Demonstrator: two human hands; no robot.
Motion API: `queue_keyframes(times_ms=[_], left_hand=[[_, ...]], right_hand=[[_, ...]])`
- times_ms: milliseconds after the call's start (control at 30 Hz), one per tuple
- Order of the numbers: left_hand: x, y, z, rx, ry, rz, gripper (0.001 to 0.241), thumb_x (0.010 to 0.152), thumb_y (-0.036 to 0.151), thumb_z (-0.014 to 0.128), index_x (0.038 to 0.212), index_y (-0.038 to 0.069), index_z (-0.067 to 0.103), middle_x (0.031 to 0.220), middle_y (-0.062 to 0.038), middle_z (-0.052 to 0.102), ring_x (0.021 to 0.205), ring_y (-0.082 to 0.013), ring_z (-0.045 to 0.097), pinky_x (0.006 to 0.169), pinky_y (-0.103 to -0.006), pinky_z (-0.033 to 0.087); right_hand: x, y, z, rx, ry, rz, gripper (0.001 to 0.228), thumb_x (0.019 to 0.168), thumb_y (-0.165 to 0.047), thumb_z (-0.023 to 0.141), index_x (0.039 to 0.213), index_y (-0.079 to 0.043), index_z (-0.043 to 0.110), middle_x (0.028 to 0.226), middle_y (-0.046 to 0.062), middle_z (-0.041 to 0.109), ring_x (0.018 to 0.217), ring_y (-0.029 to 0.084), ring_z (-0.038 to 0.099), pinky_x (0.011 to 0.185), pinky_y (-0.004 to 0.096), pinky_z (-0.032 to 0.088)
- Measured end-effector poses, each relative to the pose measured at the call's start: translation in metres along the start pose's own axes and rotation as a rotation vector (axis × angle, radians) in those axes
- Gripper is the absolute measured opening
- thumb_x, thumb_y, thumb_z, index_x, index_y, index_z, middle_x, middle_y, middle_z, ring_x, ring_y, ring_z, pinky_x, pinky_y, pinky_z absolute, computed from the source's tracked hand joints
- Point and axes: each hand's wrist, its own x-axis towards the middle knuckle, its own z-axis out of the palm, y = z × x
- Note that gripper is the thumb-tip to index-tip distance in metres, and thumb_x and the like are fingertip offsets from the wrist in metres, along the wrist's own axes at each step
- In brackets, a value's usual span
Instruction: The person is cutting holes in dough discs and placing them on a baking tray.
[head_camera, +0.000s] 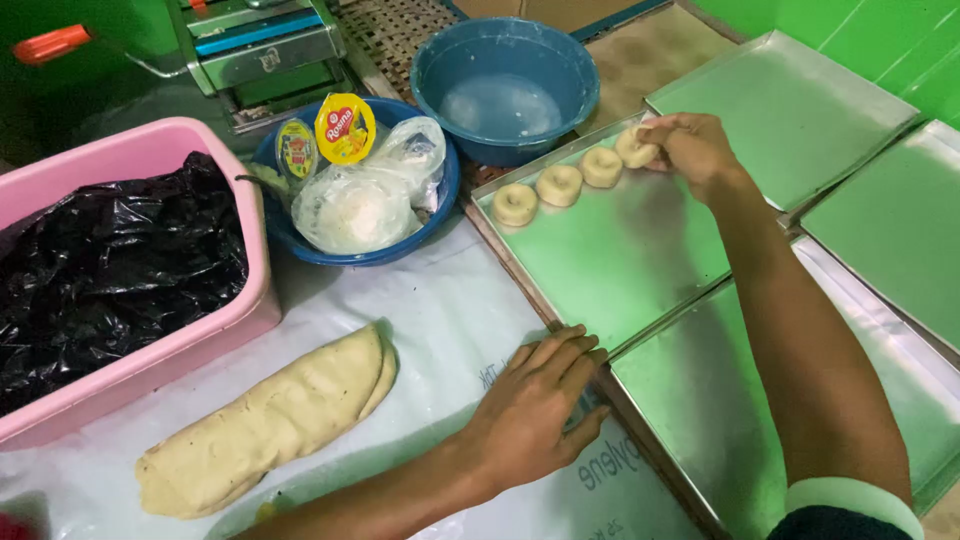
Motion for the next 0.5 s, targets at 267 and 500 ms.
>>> queue_keyframes(times_ms=[267, 500], left_hand=[[0.001, -0.003, 0.001, 0.02, -0.098, -0.041, 0.049, 0.096, 0.024, 0.061, 0.132, -0.01, 0.055, 0.137, -0.027, 0.055, 0.143, -0.041, 0.04, 0.111, -0.0531, 0.035], [-0.001, -0.001, 0.003, 0.04, -0.016, -0.012, 0.047, 0.095, 0.022, 0.062, 0.129, -0.009, 0.057, 0.135, -0.025, 0.057, 0.141, -0.0392, 0.043, 0.112, -0.0496, 0.034]], right_hand=[[-0.003, -0.002, 0.004, -0.442, 0.157, -0.067, 0.015, 0.094, -0.008, 0.069, 0.108, -0.004, 0.072, 0.095, 0.007, 0.071, 0.08, 0.013, 0.065, 0.074, 0.025, 0.055], [0.002, 0.01, -0.004, -0.518, 0.076, -0.152, 0.027, 0.086, -0.008, 0.075, 0.111, 0.0, 0.072, 0.094, 0.009, 0.071, 0.082, 0.014, 0.062, 0.073, 0.024, 0.052]])
